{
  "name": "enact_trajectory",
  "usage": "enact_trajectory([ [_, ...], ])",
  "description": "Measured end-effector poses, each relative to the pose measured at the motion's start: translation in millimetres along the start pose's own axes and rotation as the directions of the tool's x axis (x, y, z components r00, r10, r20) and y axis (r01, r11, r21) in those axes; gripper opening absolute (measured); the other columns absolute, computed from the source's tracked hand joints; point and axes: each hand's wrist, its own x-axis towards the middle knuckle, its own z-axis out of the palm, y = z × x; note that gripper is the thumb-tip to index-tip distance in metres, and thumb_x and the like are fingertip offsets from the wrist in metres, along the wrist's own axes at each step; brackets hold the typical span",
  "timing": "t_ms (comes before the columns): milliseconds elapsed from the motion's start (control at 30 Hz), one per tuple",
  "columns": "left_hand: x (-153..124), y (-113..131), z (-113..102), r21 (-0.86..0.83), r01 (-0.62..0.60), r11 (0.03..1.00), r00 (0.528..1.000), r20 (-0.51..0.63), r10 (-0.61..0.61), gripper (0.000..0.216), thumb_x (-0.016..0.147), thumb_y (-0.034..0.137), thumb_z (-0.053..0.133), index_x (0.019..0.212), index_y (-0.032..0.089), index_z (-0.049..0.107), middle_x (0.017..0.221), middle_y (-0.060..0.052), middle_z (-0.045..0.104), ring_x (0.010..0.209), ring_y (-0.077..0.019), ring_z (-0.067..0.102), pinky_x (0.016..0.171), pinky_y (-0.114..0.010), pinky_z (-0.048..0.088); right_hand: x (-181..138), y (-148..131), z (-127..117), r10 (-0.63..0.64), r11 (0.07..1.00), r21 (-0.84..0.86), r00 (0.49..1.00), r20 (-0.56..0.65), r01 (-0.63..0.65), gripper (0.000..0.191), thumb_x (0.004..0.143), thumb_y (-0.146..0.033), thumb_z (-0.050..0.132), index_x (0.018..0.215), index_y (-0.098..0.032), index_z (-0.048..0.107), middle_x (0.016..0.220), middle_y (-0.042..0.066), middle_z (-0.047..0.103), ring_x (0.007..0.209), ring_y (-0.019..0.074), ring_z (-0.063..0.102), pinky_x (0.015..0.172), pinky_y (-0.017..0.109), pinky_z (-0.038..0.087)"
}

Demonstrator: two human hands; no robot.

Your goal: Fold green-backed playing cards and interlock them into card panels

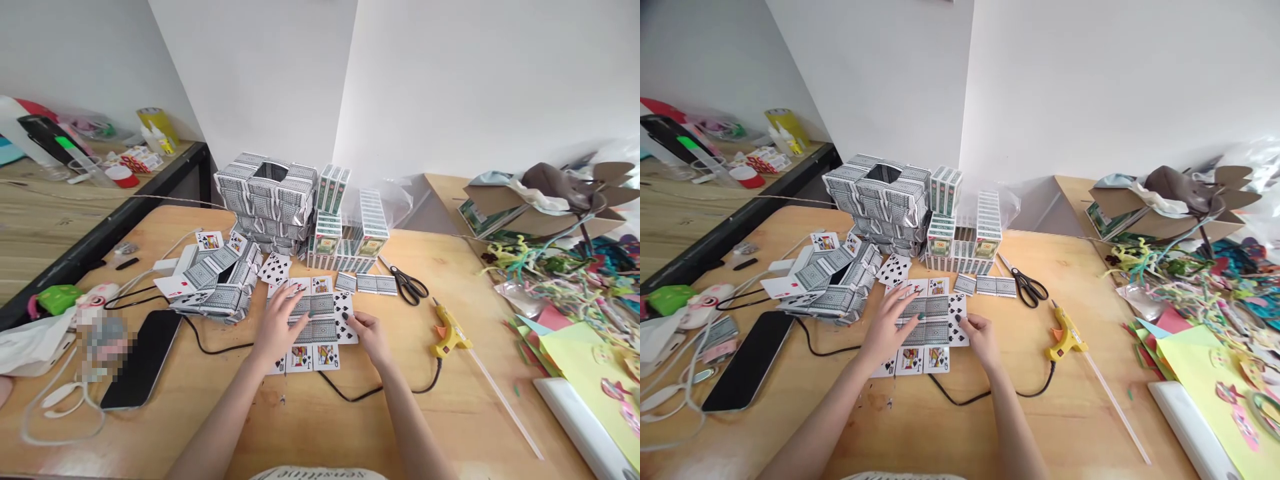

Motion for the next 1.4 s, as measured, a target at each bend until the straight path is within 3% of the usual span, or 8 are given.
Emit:
enact_trajectory([
  [200, -20, -24, -18, -0.025, 0.247, 0.969, 0.956, -0.157, -0.248, 0.03, 0.083, 0.03, 0.045, 0.108, 0.02, 0.056, 0.111, -0.008, 0.06, 0.105, -0.0231, 0.055, 0.091, -0.039, 0.045, -6, -3, -12, 0.009, 0.993, 0.115, 0.997, -0.078, 0.0, 0.032, 0.064, -0.046, 0.068, 0.077, -0.016, 0.068, 0.078, 0.005, 0.069, 0.071, 0.0213, 0.061, 0.062, 0.029, 0.046],
  [433, 14, -27, -13, 0.12, 0.203, 0.972, 0.958, -0.228, -0.172, 0.03, 0.083, 0.021, 0.042, 0.109, 0.017, 0.057, 0.111, -0.009, 0.061, 0.104, -0.0221, 0.055, 0.094, -0.036, 0.043, -7, 5, -22, 0.09, 0.967, 0.253, 0.977, -0.192, -0.039, 0.028, 0.058, -0.037, 0.071, 0.076, -0.017, 0.066, 0.072, 0.004, 0.069, 0.062, 0.0196, 0.061, 0.055, 0.027, 0.046],
  [700, 62, -42, 9, 0.352, 0.014, 0.936, 0.997, 0.062, -0.038, 0.043, 0.077, 0.024, 0.054, 0.118, 0.01, 0.052, 0.125, -0.016, 0.053, 0.118, -0.0274, 0.046, 0.099, -0.039, 0.038, -12, 8, -30, 0.116, 0.968, 0.245, 0.965, -0.236, -0.056, 0.033, 0.057, -0.04, 0.071, 0.08, -0.017, 0.065, 0.072, 0.004, 0.069, 0.063, 0.0213, 0.063, 0.053, 0.027, 0.046],
  [967, 62, -42, 6, 0.414, -0.021, 0.91, 0.996, 0.09, -0.018, 0.032, 0.084, 0.018, 0.041, 0.11, 0.013, 0.058, 0.115, -0.015, 0.06, 0.108, -0.0245, 0.055, 0.089, -0.036, 0.045, -23, 1, -19, 0.016, 0.973, 0.23, 0.998, -0.063, -0.002, 0.033, 0.06, -0.041, 0.072, 0.082, -0.017, 0.066, 0.089, 0.01, 0.069, 0.081, 0.0242, 0.063, 0.065, 0.032, 0.049],
  [1100, 60, -33, -7, 0.427, 0.017, 0.904, 0.998, 0.041, -0.038, 0.046, 0.083, 0.011, 0.037, 0.128, 0.017, 0.044, 0.095, -0.011, 0.068, 0.085, -0.0222, 0.064, 0.075, -0.032, 0.048, -25, -3, -15, 0.026, 0.972, 0.236, 0.998, -0.049, -0.013, 0.032, 0.061, -0.042, 0.071, 0.079, -0.017, 0.065, 0.09, 0.009, 0.069, 0.078, 0.0232, 0.064, 0.062, 0.031, 0.049],
  [1167, 57, -24, -18, 0.395, 0.087, 0.915, 0.995, -0.072, -0.063, 0.048, 0.084, 0.011, 0.037, 0.132, 0.018, 0.038, 0.086, -0.009, 0.068, 0.077, -0.0204, 0.065, 0.071, -0.029, 0.048, -24, -7, -18, 0.019, 0.967, 0.255, 0.998, -0.061, -0.003, 0.034, 0.063, -0.044, 0.07, 0.083, -0.018, 0.064, 0.091, 0.009, 0.069, 0.076, 0.0229, 0.064, 0.059, 0.03, 0.049],
  [1300, 50, -5, -41, 0.094, 0.174, 0.98, 0.919, -0.374, -0.128, 0.037, 0.087, 0.018, 0.035, 0.123, 0.017, 0.046, 0.103, -0.009, 0.063, 0.089, -0.0183, 0.061, 0.075, -0.028, 0.045, -19, -22, -31, 0.006, 0.97, 0.244, 0.993, -0.122, 0.024, 0.039, 0.065, -0.045, 0.068, 0.093, -0.019, 0.064, 0.087, 0.008, 0.069, 0.072, 0.0229, 0.064, 0.055, 0.029, 0.048],
  [1400, 47, 9, -55, -0.184, 0.246, 0.952, 0.919, -0.267, -0.289, 0.041, 0.087, 0.028, 0.039, 0.126, 0.017, 0.04, 0.071, -0.001, 0.063, 0.056, -0.0131, 0.056, 0.055, -0.024, 0.043, -11, -40, -38, -0.037, 0.988, 0.141, 0.987, -0.154, 0.059, 0.04, 0.063, -0.048, 0.068, 0.089, -0.017, 0.065, 0.08, 0.008, 0.07, 0.07, 0.0243, 0.063, 0.057, 0.031, 0.047],
])
